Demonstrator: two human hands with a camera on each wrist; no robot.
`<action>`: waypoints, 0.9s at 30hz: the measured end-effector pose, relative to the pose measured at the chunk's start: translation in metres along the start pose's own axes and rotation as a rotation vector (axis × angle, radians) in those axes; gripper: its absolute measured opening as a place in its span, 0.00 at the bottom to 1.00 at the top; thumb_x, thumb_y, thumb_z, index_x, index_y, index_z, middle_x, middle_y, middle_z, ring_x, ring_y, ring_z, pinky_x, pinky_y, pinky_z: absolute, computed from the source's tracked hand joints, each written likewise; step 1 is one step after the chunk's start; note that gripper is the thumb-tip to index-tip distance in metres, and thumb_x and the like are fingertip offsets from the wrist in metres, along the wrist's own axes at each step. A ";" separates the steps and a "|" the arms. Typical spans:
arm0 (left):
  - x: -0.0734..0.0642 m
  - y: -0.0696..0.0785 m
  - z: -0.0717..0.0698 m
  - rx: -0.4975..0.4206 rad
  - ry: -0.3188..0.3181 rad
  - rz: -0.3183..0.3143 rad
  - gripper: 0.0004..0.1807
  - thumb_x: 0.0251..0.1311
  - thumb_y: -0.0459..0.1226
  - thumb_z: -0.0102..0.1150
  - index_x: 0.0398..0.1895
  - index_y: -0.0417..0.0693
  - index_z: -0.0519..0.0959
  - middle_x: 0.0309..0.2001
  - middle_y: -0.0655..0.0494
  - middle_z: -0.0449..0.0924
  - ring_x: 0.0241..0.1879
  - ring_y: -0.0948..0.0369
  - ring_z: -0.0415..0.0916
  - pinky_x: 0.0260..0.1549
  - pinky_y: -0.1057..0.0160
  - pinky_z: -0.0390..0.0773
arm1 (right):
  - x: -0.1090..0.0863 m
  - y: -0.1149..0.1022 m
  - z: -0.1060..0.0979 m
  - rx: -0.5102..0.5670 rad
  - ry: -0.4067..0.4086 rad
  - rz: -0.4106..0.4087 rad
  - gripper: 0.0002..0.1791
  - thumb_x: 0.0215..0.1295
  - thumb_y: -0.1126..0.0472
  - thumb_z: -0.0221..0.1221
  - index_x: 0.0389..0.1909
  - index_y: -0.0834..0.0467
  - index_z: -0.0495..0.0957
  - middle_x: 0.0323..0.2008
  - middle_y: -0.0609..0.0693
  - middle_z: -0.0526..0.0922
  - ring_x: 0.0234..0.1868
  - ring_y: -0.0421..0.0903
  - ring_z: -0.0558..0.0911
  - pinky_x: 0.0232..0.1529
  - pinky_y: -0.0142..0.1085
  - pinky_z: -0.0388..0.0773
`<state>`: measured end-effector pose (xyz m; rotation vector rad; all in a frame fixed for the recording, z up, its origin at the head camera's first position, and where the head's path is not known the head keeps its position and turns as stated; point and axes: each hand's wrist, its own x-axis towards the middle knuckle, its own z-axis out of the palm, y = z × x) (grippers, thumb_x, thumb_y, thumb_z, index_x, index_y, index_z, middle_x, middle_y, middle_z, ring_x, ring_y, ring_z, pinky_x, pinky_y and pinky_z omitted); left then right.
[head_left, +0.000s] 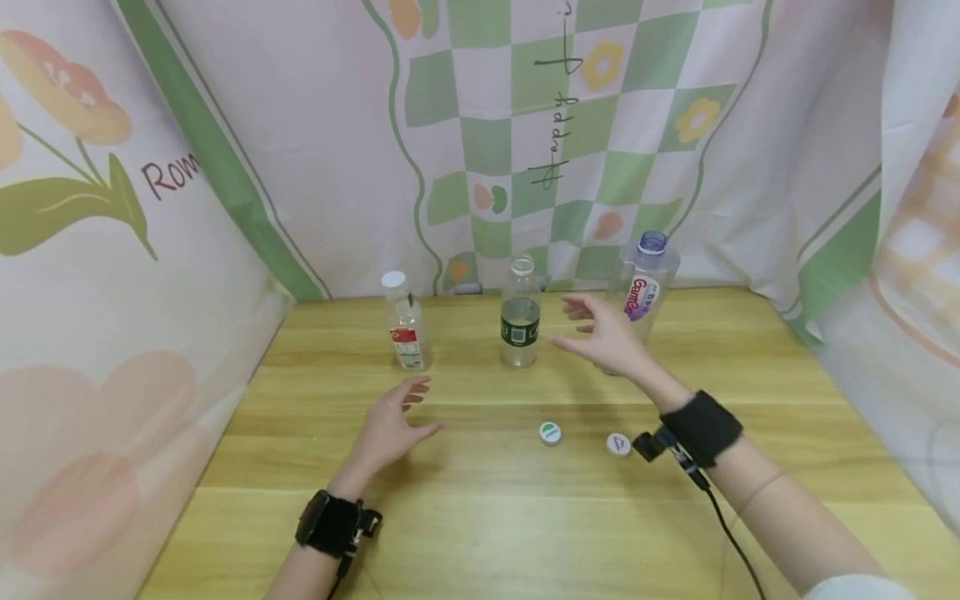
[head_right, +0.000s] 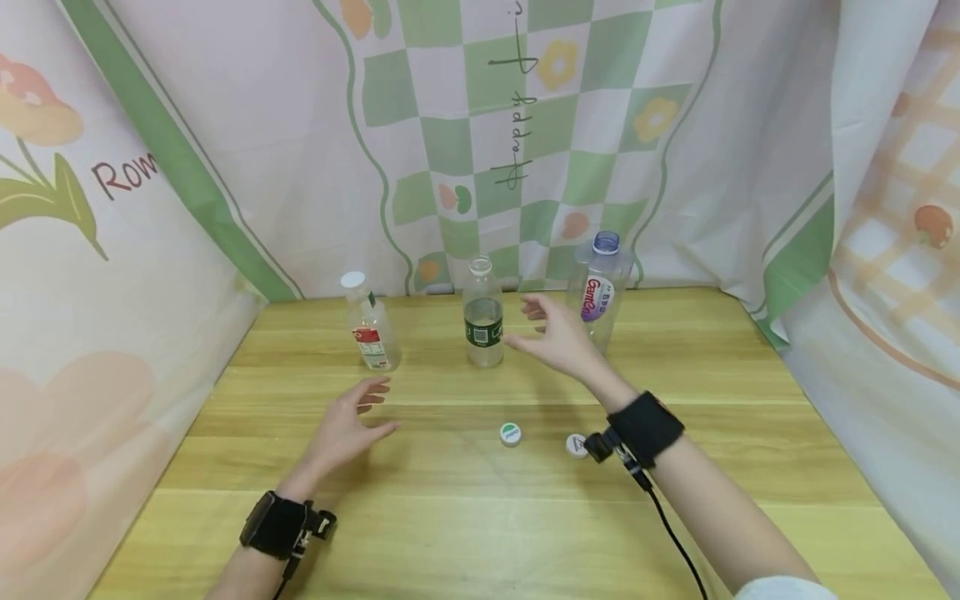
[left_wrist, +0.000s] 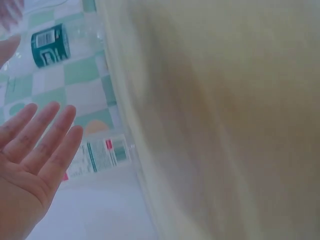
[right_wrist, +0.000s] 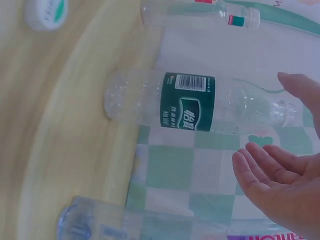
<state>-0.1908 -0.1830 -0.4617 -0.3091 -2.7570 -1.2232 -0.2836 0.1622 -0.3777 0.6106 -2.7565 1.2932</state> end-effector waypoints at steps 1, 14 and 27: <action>0.002 -0.001 -0.003 0.003 0.001 -0.010 0.41 0.53 0.38 0.80 0.70 0.39 0.72 0.58 0.40 0.82 0.54 0.45 0.83 0.59 0.44 0.83 | -0.008 0.001 -0.001 -0.007 0.004 -0.009 0.40 0.63 0.60 0.72 0.71 0.72 0.65 0.63 0.71 0.76 0.63 0.67 0.78 0.65 0.58 0.78; 0.042 -0.031 -0.053 0.149 0.022 -0.147 0.47 0.58 0.47 0.75 0.76 0.37 0.63 0.67 0.33 0.74 0.65 0.37 0.74 0.61 0.35 0.78 | -0.079 0.008 0.002 -0.064 0.027 -0.074 0.34 0.60 0.59 0.75 0.63 0.70 0.75 0.51 0.65 0.85 0.51 0.62 0.85 0.53 0.51 0.86; 0.094 -0.051 -0.047 -0.146 0.022 -0.208 0.59 0.57 0.47 0.77 0.83 0.39 0.48 0.76 0.31 0.61 0.73 0.36 0.64 0.69 0.39 0.72 | -0.107 0.001 0.015 -0.025 0.003 -0.124 0.32 0.58 0.61 0.75 0.61 0.68 0.77 0.49 0.60 0.87 0.49 0.59 0.86 0.51 0.51 0.87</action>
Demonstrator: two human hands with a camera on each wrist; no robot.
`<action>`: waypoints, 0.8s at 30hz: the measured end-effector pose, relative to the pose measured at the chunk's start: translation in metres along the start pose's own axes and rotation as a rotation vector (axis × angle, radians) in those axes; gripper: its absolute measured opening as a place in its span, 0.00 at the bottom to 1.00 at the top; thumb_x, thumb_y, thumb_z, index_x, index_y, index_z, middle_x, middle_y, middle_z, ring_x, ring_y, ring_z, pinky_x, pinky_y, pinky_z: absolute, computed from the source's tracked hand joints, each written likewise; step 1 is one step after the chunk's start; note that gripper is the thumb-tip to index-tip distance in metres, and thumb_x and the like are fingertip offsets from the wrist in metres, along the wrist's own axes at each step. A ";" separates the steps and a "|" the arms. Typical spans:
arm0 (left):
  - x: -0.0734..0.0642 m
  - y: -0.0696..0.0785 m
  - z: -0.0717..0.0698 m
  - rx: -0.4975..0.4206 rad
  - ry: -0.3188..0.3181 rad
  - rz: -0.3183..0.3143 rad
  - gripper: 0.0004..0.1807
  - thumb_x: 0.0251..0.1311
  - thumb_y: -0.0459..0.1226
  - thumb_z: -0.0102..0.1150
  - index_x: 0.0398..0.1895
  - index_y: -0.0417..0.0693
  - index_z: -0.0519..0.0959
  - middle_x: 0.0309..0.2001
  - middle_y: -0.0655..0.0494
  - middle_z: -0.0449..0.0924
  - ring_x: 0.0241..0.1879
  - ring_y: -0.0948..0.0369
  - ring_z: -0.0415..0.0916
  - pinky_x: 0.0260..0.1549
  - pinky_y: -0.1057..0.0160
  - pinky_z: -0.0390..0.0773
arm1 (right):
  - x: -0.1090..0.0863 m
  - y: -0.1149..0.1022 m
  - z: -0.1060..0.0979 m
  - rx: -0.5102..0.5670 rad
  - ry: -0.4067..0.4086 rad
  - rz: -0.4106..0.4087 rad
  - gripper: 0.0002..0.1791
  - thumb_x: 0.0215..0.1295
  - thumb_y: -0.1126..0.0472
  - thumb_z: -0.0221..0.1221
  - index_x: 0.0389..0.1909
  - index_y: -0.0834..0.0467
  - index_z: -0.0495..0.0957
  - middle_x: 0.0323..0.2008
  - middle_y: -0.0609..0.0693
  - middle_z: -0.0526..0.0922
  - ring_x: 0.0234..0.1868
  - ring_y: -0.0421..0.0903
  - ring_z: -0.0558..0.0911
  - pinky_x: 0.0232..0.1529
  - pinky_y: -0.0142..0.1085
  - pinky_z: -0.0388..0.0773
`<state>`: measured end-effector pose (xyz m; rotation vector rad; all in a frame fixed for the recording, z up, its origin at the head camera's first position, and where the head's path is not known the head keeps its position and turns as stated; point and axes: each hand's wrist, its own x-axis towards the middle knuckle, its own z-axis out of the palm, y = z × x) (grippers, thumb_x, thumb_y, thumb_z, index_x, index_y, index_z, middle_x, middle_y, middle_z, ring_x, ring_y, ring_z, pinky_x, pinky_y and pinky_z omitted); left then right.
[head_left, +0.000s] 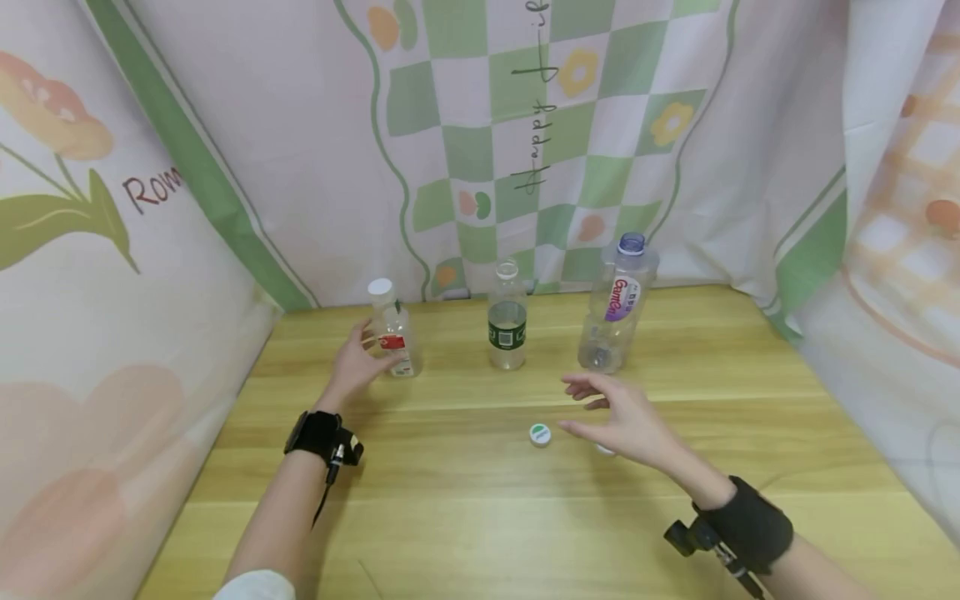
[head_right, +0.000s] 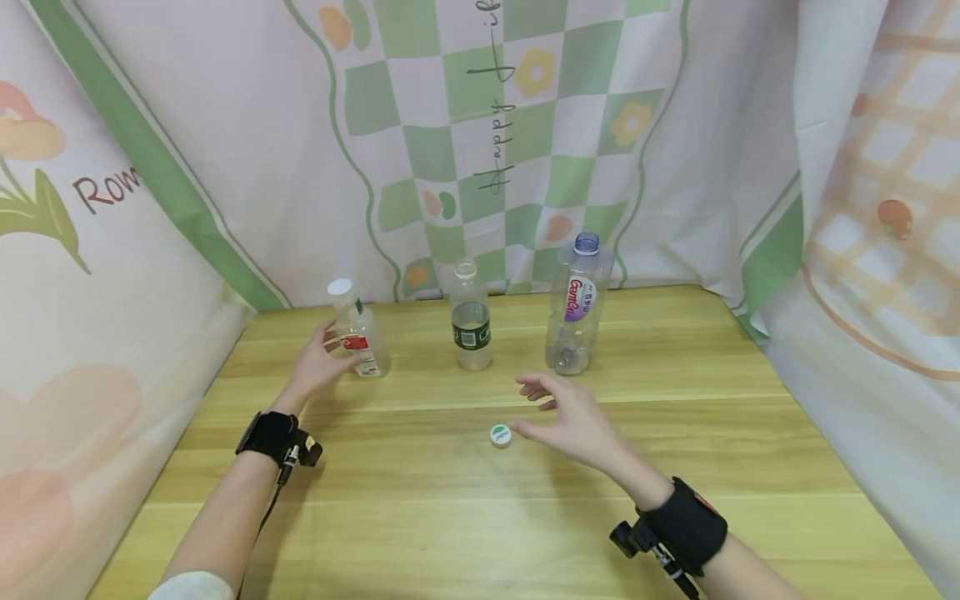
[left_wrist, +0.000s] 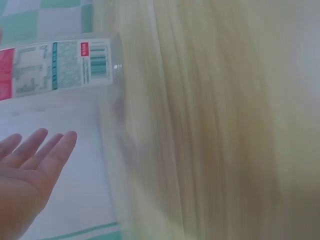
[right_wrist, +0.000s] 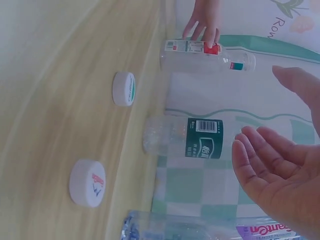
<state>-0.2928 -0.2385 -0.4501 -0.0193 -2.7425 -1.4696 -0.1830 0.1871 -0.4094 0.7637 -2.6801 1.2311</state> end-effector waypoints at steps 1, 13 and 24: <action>0.003 0.000 0.002 -0.021 -0.008 -0.004 0.60 0.57 0.47 0.77 0.83 0.41 0.48 0.75 0.32 0.62 0.73 0.37 0.65 0.69 0.39 0.72 | -0.001 0.001 0.001 0.008 -0.001 0.002 0.31 0.59 0.61 0.75 0.61 0.68 0.77 0.49 0.60 0.87 0.49 0.59 0.86 0.51 0.50 0.87; 0.020 -0.009 0.020 0.008 0.009 0.026 0.56 0.57 0.46 0.77 0.82 0.43 0.53 0.70 0.31 0.70 0.66 0.37 0.72 0.66 0.40 0.75 | -0.013 0.002 0.009 -0.009 0.001 0.022 0.31 0.58 0.57 0.75 0.60 0.65 0.78 0.47 0.56 0.87 0.47 0.56 0.87 0.50 0.47 0.88; 0.017 -0.006 0.020 0.017 0.044 0.088 0.47 0.58 0.42 0.76 0.78 0.43 0.61 0.62 0.31 0.77 0.60 0.38 0.77 0.62 0.41 0.79 | -0.014 0.005 0.011 -0.004 0.005 0.020 0.32 0.57 0.58 0.76 0.60 0.66 0.78 0.47 0.59 0.87 0.48 0.56 0.87 0.50 0.47 0.88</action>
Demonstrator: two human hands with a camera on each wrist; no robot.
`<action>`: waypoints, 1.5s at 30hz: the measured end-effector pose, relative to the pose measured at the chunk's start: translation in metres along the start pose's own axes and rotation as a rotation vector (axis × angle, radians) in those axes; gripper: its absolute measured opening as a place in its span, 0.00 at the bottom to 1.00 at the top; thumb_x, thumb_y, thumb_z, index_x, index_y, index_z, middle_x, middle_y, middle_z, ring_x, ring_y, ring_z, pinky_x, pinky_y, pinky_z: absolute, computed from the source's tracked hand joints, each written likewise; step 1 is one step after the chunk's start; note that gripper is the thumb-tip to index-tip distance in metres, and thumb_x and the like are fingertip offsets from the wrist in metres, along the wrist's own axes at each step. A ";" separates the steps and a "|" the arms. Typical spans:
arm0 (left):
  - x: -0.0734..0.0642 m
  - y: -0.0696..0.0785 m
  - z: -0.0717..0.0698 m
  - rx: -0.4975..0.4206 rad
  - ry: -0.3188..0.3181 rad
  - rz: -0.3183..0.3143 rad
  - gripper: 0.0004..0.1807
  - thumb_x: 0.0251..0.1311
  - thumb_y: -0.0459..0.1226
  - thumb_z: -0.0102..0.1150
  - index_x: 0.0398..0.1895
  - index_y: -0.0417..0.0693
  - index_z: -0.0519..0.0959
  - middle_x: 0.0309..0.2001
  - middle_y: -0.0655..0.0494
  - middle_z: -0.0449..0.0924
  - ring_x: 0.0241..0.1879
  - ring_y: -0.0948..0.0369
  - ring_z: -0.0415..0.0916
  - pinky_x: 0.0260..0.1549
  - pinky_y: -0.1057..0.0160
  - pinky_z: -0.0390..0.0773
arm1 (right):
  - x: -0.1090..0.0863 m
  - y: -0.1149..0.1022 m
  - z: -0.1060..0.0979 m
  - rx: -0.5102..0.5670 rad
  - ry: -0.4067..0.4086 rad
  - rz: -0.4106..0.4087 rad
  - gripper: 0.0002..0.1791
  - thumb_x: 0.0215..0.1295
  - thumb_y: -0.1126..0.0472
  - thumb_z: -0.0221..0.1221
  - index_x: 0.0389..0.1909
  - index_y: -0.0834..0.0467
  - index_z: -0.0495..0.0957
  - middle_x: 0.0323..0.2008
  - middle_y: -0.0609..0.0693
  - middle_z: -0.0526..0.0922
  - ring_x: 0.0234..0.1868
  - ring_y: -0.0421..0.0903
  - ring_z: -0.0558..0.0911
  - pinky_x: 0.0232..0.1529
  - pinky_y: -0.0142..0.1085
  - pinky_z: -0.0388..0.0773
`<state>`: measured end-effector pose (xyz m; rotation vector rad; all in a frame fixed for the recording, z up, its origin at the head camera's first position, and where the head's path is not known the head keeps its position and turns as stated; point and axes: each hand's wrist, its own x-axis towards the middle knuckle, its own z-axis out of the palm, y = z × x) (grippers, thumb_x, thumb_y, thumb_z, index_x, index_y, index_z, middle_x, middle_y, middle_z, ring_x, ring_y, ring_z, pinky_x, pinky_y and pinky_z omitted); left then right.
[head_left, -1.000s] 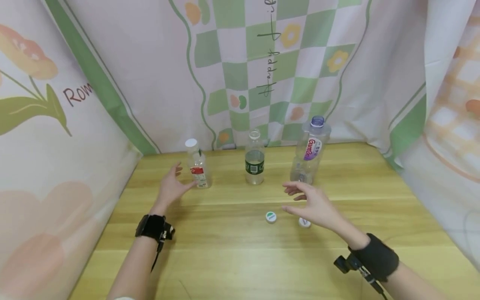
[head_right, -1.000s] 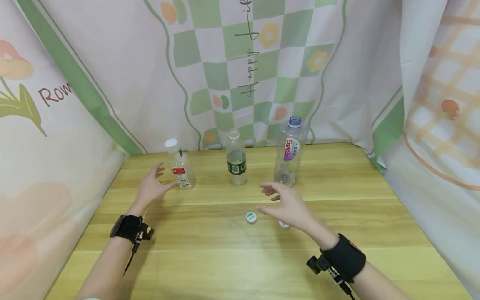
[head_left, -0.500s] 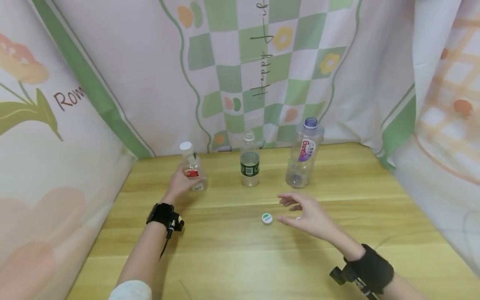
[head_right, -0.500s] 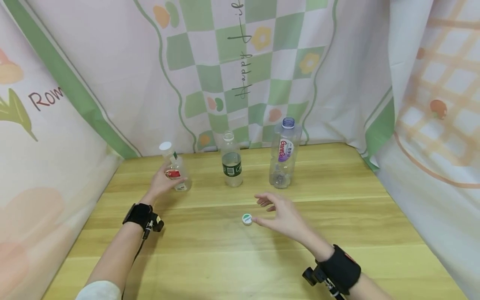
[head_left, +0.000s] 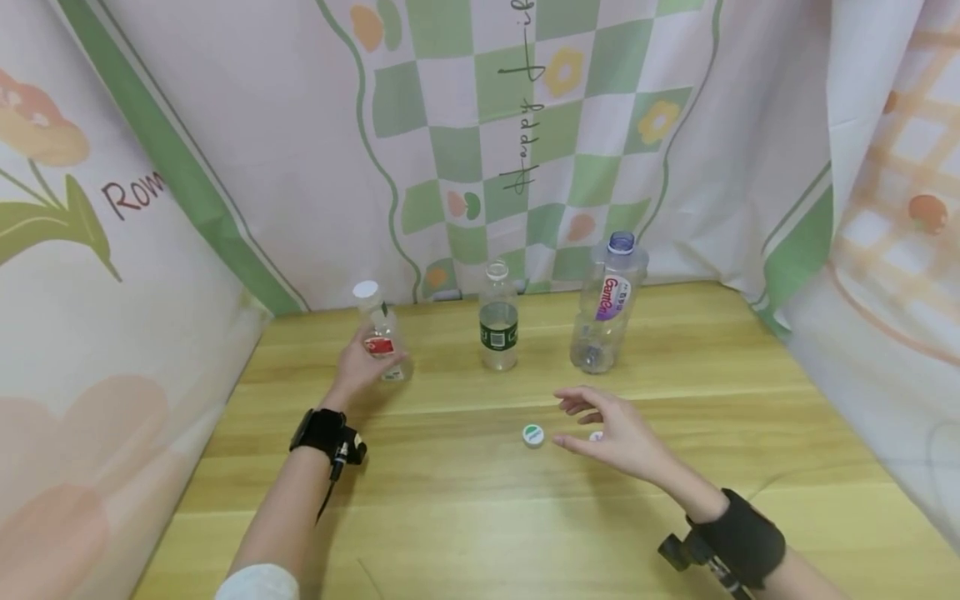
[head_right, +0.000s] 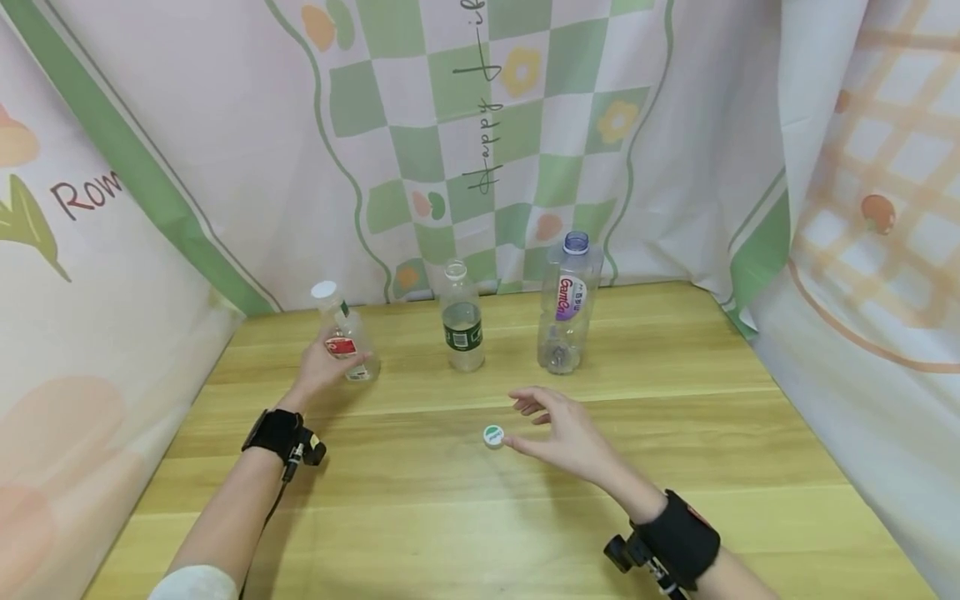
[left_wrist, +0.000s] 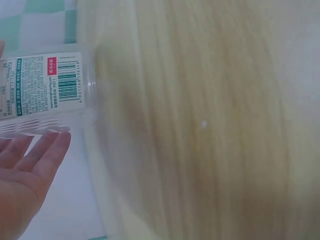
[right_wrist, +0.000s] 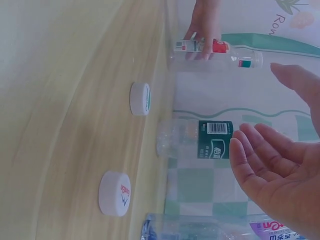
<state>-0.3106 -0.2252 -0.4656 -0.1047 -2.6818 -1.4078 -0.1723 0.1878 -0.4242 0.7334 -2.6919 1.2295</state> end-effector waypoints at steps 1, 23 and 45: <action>-0.001 0.002 -0.002 0.006 0.004 0.010 0.47 0.59 0.42 0.76 0.78 0.42 0.62 0.62 0.31 0.77 0.60 0.38 0.78 0.61 0.41 0.79 | 0.001 0.000 0.000 -0.001 0.002 0.000 0.31 0.57 0.58 0.76 0.60 0.66 0.78 0.47 0.59 0.87 0.47 0.56 0.87 0.50 0.46 0.88; -0.086 0.061 0.006 0.095 0.003 0.130 0.46 0.47 0.43 0.83 0.71 0.45 0.72 0.60 0.43 0.82 0.56 0.45 0.81 0.57 0.40 0.82 | 0.017 -0.002 0.002 0.076 -0.010 -0.003 0.31 0.58 0.62 0.75 0.60 0.68 0.77 0.48 0.61 0.87 0.49 0.59 0.87 0.52 0.47 0.87; -0.135 0.087 0.056 0.319 -0.009 0.250 0.50 0.41 0.47 0.86 0.72 0.44 0.74 0.61 0.40 0.83 0.58 0.43 0.82 0.56 0.43 0.84 | 0.056 -0.042 -0.006 0.069 0.010 0.012 0.28 0.68 0.57 0.69 0.64 0.64 0.77 0.47 0.58 0.88 0.46 0.51 0.88 0.49 0.42 0.88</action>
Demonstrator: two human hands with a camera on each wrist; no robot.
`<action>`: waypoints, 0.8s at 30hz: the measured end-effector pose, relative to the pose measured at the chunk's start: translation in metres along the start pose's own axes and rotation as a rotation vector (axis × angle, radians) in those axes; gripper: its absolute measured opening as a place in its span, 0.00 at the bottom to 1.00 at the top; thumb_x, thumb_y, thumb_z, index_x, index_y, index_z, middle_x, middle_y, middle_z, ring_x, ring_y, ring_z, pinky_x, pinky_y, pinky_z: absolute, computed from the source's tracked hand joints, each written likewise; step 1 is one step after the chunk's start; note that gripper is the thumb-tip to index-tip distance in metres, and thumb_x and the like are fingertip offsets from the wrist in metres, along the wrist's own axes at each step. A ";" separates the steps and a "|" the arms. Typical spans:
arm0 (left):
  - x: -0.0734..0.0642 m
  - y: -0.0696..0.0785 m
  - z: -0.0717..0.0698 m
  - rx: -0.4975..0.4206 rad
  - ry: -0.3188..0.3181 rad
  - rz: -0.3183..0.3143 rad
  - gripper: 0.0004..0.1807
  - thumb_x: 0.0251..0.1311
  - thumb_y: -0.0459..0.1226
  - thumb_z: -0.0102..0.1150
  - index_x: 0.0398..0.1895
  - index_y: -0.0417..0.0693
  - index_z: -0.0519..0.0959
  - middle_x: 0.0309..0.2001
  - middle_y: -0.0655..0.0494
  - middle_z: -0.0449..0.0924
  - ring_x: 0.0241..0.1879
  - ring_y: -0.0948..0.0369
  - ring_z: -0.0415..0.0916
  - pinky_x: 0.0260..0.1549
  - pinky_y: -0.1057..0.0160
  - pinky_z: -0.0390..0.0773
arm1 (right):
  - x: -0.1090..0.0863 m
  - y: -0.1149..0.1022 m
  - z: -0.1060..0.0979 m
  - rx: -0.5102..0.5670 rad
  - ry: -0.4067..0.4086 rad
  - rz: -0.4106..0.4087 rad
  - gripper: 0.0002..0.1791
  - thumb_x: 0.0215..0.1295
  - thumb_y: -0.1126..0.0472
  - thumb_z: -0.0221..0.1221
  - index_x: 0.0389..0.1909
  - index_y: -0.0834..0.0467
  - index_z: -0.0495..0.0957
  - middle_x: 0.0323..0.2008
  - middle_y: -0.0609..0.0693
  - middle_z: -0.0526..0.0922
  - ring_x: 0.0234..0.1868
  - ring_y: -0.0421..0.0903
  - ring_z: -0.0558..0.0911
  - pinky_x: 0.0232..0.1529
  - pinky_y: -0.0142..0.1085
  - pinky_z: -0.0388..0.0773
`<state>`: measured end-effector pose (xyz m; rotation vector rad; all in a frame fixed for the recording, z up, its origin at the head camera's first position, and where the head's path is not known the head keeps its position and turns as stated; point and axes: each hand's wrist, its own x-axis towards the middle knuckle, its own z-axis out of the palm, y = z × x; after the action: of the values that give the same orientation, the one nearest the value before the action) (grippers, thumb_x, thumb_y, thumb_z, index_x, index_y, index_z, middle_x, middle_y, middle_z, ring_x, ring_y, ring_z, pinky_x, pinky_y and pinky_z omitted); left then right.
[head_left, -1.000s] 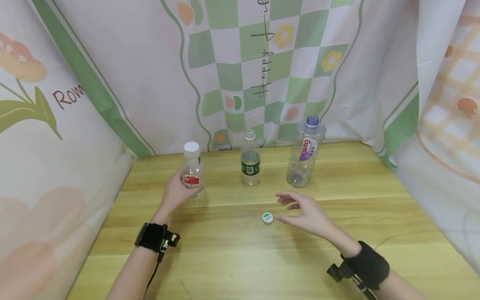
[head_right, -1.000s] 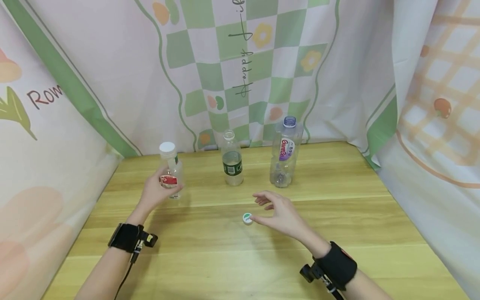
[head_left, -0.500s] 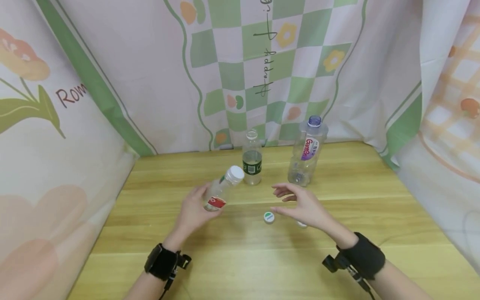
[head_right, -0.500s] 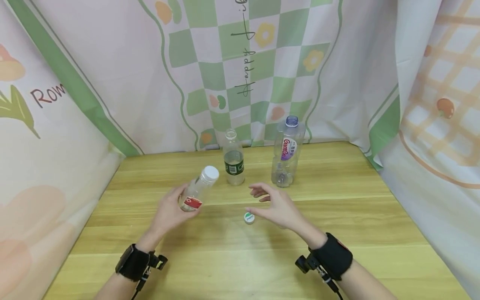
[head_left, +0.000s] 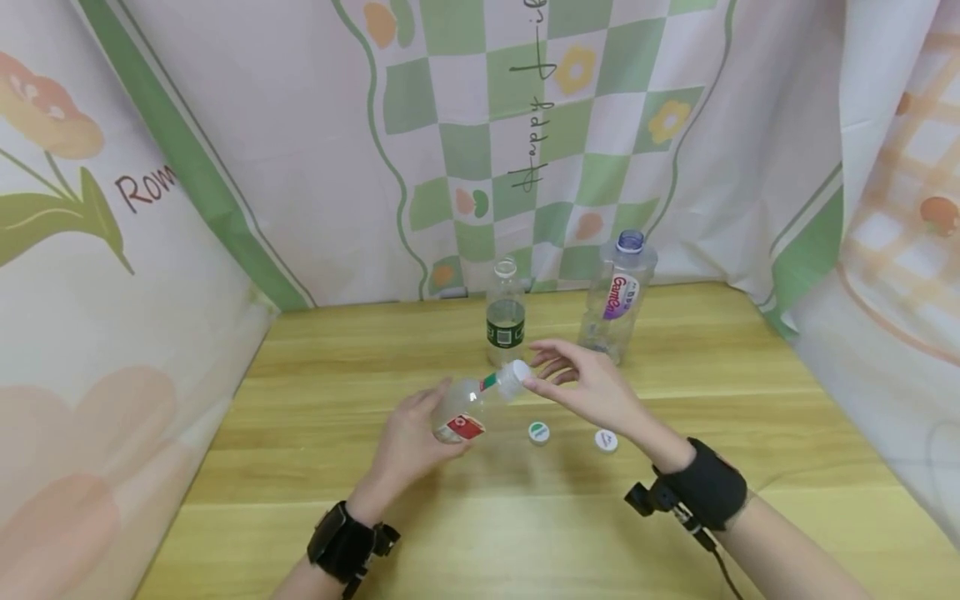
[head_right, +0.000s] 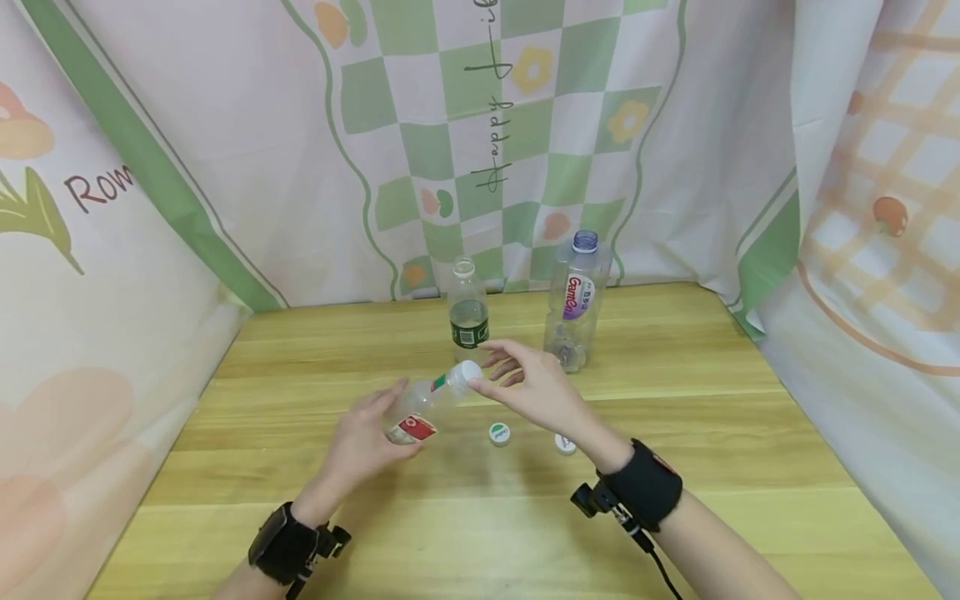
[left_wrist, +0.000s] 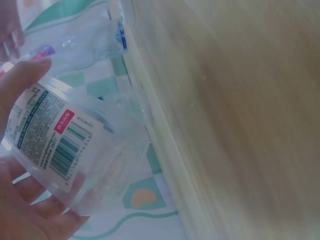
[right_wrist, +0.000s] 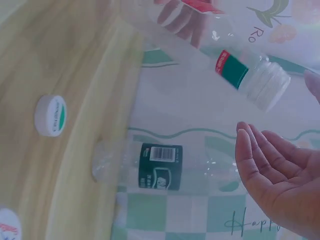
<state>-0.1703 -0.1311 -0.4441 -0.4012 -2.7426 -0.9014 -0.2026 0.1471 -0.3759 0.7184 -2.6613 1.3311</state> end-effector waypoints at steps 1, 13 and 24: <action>0.000 0.001 0.000 0.006 0.000 0.005 0.50 0.42 0.47 0.86 0.71 0.44 0.75 0.60 0.40 0.83 0.58 0.44 0.81 0.56 0.43 0.84 | 0.001 -0.003 0.000 -0.008 -0.003 0.000 0.27 0.68 0.56 0.68 0.64 0.64 0.77 0.46 0.57 0.89 0.45 0.49 0.88 0.48 0.40 0.88; -0.003 0.008 0.000 0.033 0.037 0.056 0.46 0.41 0.47 0.86 0.68 0.43 0.78 0.59 0.43 0.85 0.55 0.46 0.84 0.53 0.45 0.85 | 0.004 -0.006 0.001 -0.121 0.010 0.028 0.20 0.63 0.51 0.72 0.47 0.63 0.87 0.36 0.52 0.90 0.32 0.40 0.86 0.35 0.31 0.86; -0.002 0.006 0.000 0.010 0.010 0.059 0.46 0.40 0.46 0.86 0.67 0.45 0.79 0.60 0.44 0.84 0.55 0.46 0.84 0.54 0.45 0.85 | 0.006 0.005 -0.009 0.016 -0.117 -0.110 0.23 0.59 0.61 0.75 0.53 0.66 0.84 0.42 0.58 0.90 0.41 0.50 0.89 0.41 0.35 0.89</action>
<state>-0.1667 -0.1267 -0.4412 -0.4713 -2.7097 -0.8727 -0.2112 0.1542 -0.3723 0.9582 -2.6574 1.3227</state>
